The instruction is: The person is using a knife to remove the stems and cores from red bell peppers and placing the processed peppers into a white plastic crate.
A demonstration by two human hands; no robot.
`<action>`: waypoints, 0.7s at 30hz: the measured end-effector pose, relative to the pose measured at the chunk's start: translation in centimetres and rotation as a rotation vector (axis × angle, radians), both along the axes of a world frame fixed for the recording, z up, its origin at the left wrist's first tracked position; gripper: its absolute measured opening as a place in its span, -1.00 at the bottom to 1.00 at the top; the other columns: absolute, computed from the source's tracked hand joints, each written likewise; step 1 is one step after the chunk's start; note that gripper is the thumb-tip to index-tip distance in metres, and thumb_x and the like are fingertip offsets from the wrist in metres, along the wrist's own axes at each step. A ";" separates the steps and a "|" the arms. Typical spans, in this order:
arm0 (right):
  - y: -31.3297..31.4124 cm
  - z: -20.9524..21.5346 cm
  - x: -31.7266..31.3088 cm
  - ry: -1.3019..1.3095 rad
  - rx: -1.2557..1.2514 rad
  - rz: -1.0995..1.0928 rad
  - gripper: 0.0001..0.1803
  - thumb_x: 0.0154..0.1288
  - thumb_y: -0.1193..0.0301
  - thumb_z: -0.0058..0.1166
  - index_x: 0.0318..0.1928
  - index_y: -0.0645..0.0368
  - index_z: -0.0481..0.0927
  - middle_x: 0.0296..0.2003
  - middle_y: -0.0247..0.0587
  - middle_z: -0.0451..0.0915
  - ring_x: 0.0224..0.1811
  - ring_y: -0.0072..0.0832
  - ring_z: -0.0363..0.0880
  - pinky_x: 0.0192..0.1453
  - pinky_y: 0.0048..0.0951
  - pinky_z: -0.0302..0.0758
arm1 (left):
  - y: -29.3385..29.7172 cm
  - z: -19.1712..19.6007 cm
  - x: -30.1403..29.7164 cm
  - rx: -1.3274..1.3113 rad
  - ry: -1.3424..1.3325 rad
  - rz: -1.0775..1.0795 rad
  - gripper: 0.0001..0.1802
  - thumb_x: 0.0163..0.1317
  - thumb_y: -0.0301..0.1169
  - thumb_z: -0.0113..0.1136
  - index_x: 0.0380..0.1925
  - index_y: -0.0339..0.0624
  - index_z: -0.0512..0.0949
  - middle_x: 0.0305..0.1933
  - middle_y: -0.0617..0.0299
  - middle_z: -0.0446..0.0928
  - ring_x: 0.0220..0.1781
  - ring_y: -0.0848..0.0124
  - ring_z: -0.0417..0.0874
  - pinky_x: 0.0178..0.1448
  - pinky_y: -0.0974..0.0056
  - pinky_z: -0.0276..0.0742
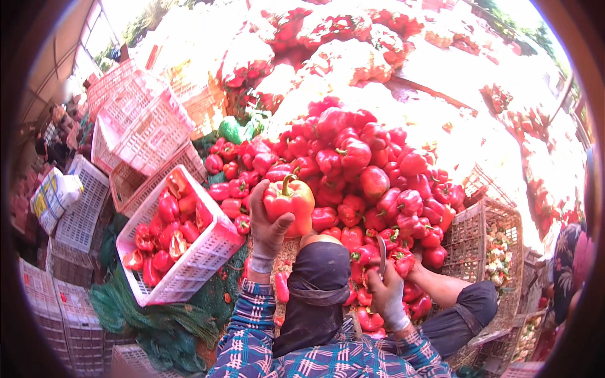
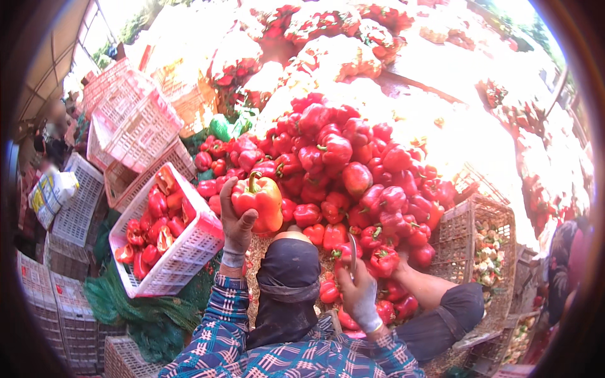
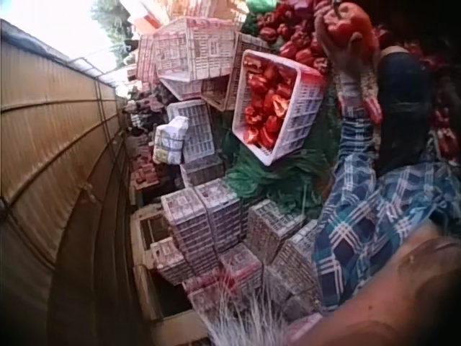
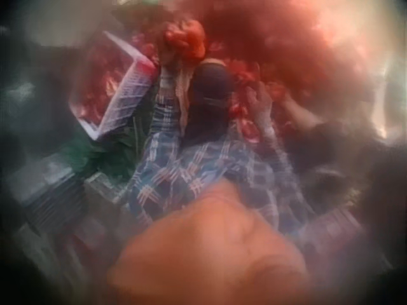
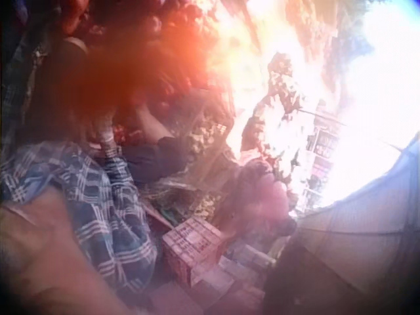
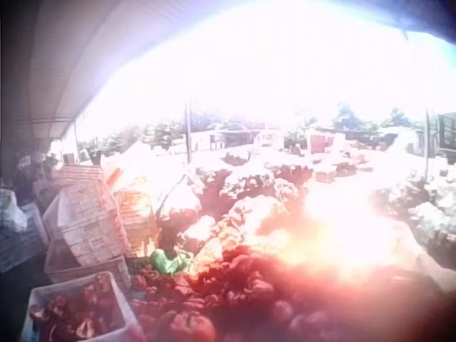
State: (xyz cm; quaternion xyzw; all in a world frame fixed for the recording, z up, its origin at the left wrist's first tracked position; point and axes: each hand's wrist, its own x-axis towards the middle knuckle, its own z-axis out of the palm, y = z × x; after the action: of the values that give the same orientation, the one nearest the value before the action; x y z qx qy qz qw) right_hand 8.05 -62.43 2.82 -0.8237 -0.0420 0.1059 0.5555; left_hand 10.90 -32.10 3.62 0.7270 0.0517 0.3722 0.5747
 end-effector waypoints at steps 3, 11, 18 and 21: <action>2.2 8.2 2.8 -0.331 0.017 0.126 -0.79 0.35 0.37 0.17 -0.05 0.14 0.57 -0.49 -0.12 0.65 -0.44 -0.26 0.70 -0.35 -0.30 0.54 | -3.3 6.3 0.2 0.453 -0.046 0.084 0.20 -0.10 0.38 0.40 0.36 -0.25 0.26 0.21 0.01 0.34 0.28 0.13 0.40 0.37 0.03 0.35; 2.8 11.5 2.2 -0.464 0.105 0.117 -0.85 0.40 0.36 0.08 -0.15 0.16 0.53 -0.42 0.05 0.64 -0.34 0.01 0.67 -0.34 -0.09 0.52 | -10.9 10.1 0.9 0.727 -0.332 0.128 0.02 -0.03 0.14 0.52 0.28 -0.29 0.32 0.17 -0.03 0.39 0.22 0.04 0.44 0.30 -0.01 0.41; 3.2 4.6 -0.3 -0.525 0.178 -0.060 -0.88 0.42 0.41 0.02 -0.17 0.20 0.53 -0.46 0.10 0.59 -0.42 0.02 0.63 -0.39 -0.19 0.49 | -15.7 9.5 1.5 0.143 -0.120 -0.146 -0.15 0.23 0.02 0.39 0.34 -0.27 0.27 0.27 0.02 0.35 0.29 0.19 0.40 0.39 0.11 0.32; 1.7 3.4 1.0 -0.714 -0.031 -0.143 -0.92 0.38 0.42 0.07 -0.24 0.15 0.50 -0.54 -0.01 0.55 -0.51 0.01 0.57 -0.51 -0.11 0.39 | -17.3 7.8 2.1 -0.339 0.017 -0.348 -0.19 0.31 0.08 0.28 0.34 -0.22 0.26 0.26 0.11 0.35 0.30 0.26 0.40 0.38 0.13 0.37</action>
State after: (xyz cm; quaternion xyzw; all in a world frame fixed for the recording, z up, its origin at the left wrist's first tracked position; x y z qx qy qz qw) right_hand 9.04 -60.76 6.18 -0.8178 -0.1739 -0.2270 0.4994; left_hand 12.99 -49.38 11.42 0.6212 -0.0076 0.2476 0.7435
